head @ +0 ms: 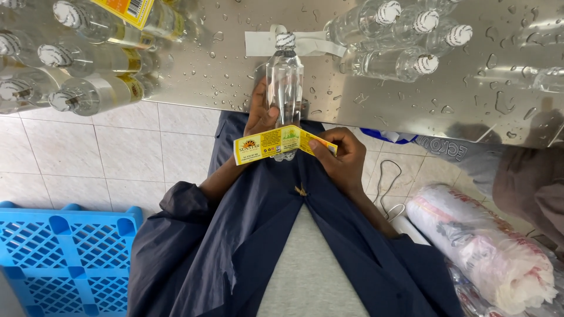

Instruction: Applying adhesive labels to clear plastic bottles by hand on a production table.

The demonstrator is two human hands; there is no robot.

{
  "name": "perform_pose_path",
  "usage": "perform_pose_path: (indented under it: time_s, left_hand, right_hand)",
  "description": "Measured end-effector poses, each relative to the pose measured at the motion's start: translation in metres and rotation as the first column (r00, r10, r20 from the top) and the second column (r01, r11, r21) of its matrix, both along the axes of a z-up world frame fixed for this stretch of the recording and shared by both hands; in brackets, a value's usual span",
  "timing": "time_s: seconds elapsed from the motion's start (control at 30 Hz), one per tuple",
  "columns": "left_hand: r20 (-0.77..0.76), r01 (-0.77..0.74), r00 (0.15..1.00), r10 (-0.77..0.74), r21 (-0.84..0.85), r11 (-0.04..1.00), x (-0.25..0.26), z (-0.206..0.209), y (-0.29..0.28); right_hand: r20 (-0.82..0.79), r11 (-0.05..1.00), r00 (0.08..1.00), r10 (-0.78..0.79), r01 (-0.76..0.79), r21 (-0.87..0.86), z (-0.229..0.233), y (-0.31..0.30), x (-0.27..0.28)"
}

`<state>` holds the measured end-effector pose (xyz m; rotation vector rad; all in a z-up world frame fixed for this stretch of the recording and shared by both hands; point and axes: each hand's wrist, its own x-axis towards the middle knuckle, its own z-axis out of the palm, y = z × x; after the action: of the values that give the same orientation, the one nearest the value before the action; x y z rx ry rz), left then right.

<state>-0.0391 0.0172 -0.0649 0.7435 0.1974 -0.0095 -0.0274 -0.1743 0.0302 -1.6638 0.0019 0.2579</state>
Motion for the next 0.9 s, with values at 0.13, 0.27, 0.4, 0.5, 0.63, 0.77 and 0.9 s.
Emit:
perform_pose_path:
  time_s: [0.13,0.27,0.4,0.5,0.63,0.77,0.9]
  left_hand:
    - [-0.007,0.03,0.999,-0.032,-0.224,0.974,0.007,-0.005,0.002]
    - [-0.039,0.043,0.998,-0.056,-0.276,0.96,0.008,-0.006,0.003]
    - [-0.02,0.094,0.995,-0.102,-0.24,0.966,0.01,-0.003,0.009]
    - [-0.007,0.053,0.998,-0.057,-0.276,0.96,0.007,-0.011,0.003]
    - [0.016,0.037,0.999,-0.034,-0.212,0.977,0.008,-0.004,0.004]
    - [0.042,0.026,0.999,-0.021,-0.14,0.99,0.001,-0.03,0.005]
    - [-0.015,-0.054,0.999,0.052,-0.164,0.985,0.006,0.002,0.0]
  right_hand:
    - [-0.207,0.998,0.978,-0.033,0.042,0.038,-0.008,-0.001,0.002]
    - [-0.311,0.995,0.95,-0.038,0.064,0.076,-0.009,0.0,0.003]
    - [-0.363,0.994,0.931,-0.03,0.065,0.083,-0.008,0.002,0.004]
    - [-0.376,0.99,0.926,-0.034,0.082,0.112,-0.013,0.002,0.002]
    - [-0.298,0.993,0.953,-0.057,0.085,0.083,-0.003,0.005,0.002]
    - [-0.054,0.998,0.997,-0.053,0.052,-0.017,0.004,0.005,-0.001]
    - [0.254,0.997,0.967,0.025,-0.007,-0.072,0.016,0.013,0.007]
